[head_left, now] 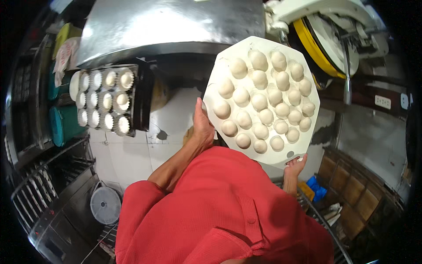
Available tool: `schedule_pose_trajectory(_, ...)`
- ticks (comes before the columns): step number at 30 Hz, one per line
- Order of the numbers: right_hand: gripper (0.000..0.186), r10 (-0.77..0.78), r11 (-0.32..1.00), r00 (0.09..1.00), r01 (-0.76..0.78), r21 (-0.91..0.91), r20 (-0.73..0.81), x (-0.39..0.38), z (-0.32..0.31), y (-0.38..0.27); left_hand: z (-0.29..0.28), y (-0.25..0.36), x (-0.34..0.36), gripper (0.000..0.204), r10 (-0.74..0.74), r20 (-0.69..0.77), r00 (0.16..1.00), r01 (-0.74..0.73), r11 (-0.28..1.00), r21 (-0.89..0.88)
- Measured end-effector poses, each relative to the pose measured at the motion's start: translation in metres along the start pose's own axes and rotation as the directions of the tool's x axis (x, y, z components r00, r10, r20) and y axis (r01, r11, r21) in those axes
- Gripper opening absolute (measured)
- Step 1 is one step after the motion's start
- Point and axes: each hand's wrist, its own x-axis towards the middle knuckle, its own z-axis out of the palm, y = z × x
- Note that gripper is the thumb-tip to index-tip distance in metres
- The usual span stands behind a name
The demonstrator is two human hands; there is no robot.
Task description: The person operates a dough divider machine to portion dough, then places the resulting dough balls into individual paper cups on a tray and puts the tray onto a rack.
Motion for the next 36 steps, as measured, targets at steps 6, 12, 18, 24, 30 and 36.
schedule_pose_trajectory(6,0.045,-0.085,0.979,0.984,0.112,-0.170,0.156,-0.088,0.143,0.002,0.000,0.105,-0.022,0.071,0.232,0.041,0.972,-0.232,0.973,-0.008)
schedule_pose_trajectory(12,0.041,0.021,0.994,0.910,0.025,-0.104,0.413,-0.129,0.258,0.021,-0.035,0.176,0.019,0.059,0.507,-0.016,0.862,-0.506,0.862,0.027)
schedule_pose_trajectory(18,0.044,0.088,0.971,0.839,0.047,-0.234,0.536,-0.179,0.362,0.017,-0.041,0.218,0.017,0.058,0.621,-0.088,0.779,-0.620,0.784,0.046)
schedule_pose_trajectory(24,0.041,0.285,0.915,0.578,0.074,-0.397,0.765,-0.201,0.479,0.020,-0.018,0.262,0.005,0.059,0.637,-0.253,0.728,-0.657,0.753,0.007)
schedule_pose_trajectory(30,0.034,0.428,0.818,0.382,0.222,-0.531,0.819,-0.193,0.629,0.023,-0.031,0.300,0.048,0.061,0.703,-0.263,0.661,-0.733,0.680,-0.023)
schedule_pose_trajectory(36,0.026,0.507,0.716,0.258,0.405,-0.569,0.822,-0.211,0.707,0.038,-0.035,0.362,0.067,0.062,0.705,-0.300,0.643,-0.737,0.675,0.007)
